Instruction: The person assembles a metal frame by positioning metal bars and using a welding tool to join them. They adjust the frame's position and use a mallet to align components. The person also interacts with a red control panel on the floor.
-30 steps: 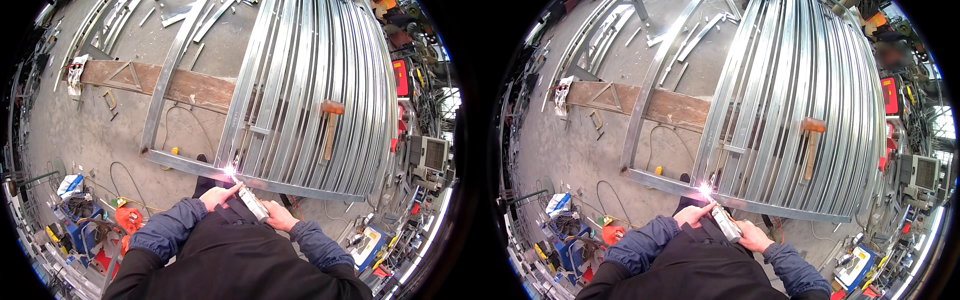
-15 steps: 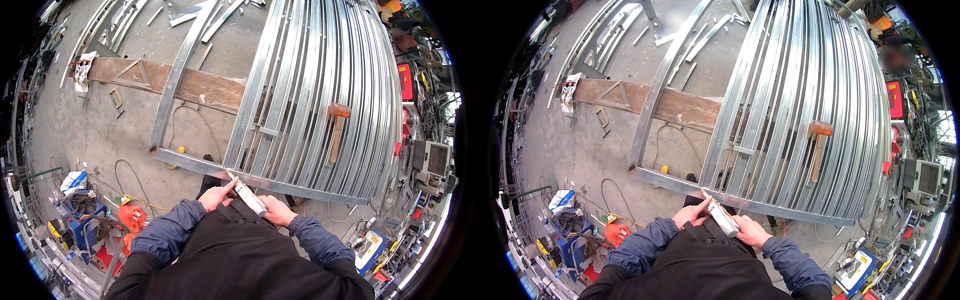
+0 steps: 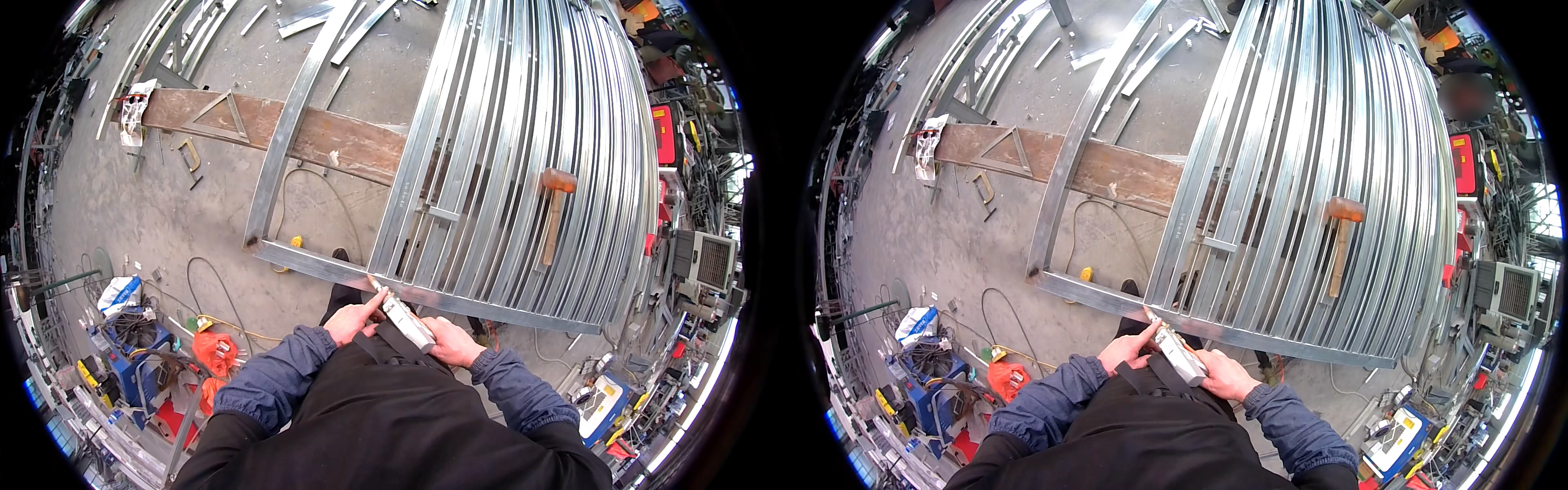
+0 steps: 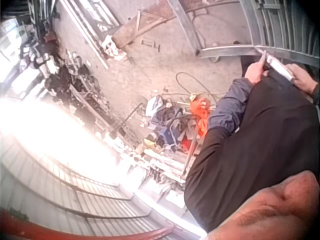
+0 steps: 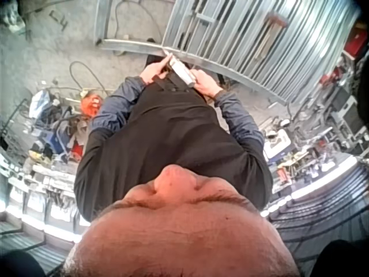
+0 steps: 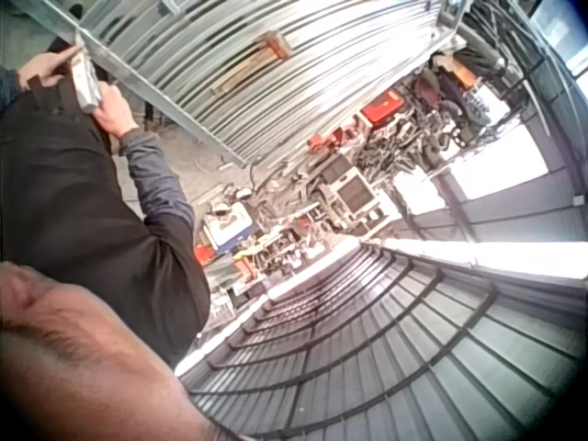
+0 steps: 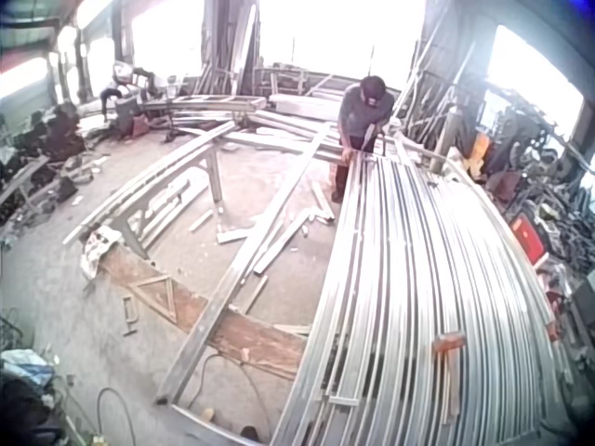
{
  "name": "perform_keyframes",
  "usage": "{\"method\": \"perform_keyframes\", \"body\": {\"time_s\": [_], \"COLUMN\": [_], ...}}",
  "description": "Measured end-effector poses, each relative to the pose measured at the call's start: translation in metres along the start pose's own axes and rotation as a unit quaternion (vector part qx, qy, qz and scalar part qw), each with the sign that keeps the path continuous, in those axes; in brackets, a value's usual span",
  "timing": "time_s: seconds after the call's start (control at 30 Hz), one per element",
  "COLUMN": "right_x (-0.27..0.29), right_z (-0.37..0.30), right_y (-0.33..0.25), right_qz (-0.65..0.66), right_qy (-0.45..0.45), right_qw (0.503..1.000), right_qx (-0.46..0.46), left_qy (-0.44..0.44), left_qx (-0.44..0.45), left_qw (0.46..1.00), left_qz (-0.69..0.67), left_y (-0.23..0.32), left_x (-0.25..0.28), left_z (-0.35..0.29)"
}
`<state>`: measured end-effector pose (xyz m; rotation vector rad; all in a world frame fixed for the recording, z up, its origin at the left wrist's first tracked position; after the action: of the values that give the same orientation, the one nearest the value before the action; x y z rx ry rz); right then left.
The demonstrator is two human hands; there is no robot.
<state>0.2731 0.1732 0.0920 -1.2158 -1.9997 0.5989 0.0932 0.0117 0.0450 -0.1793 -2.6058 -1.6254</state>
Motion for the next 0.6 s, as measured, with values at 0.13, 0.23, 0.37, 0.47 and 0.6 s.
{"method": "perform_keyframes", "body": {"time_s": [0.13,0.23,0.37,0.47,0.6], "right_x": [0.003,0.004,0.009,0.007,0.006], "right_z": [0.000,0.000,0.000,0.000,0.000], "right_y": [-0.005,-0.007,-0.012,-0.011,-0.008], "right_qz": [0.000,-0.007,-0.008,-0.009,-0.013], "right_qy": [0.002,-0.004,-0.006,-0.008,-0.007], "right_qw": [1.000,1.000,1.000,1.000,1.000], "right_qx": [-0.003,-0.013,-0.015,-0.018,-0.022], "left_qy": [-0.009,-0.021,-0.013,-0.011,-0.015], "left_qx": [-0.004,0.011,-0.009,-0.013,-0.001], "left_qw": [1.000,1.000,0.999,0.999,0.999], "left_qz": [-0.009,-0.012,-0.033,-0.031,-0.034], "left_y": [-0.009,-0.014,-0.021,-0.018,-0.020], "left_x": [-0.004,-0.005,-0.008,-0.008,-0.009], "left_z": [-0.001,0.000,0.000,0.000,0.000]}}
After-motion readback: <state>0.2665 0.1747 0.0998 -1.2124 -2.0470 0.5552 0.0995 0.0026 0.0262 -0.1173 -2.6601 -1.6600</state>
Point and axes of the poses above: each hand's wrist, its own z-axis towards the middle knuckle, its own x-axis out of the back of the hand, y = z × x, the point moved 6 cm from there along z, towards the middle knuckle, and after that the axes turned 2 degrees about -z, right-handed, at the moved point
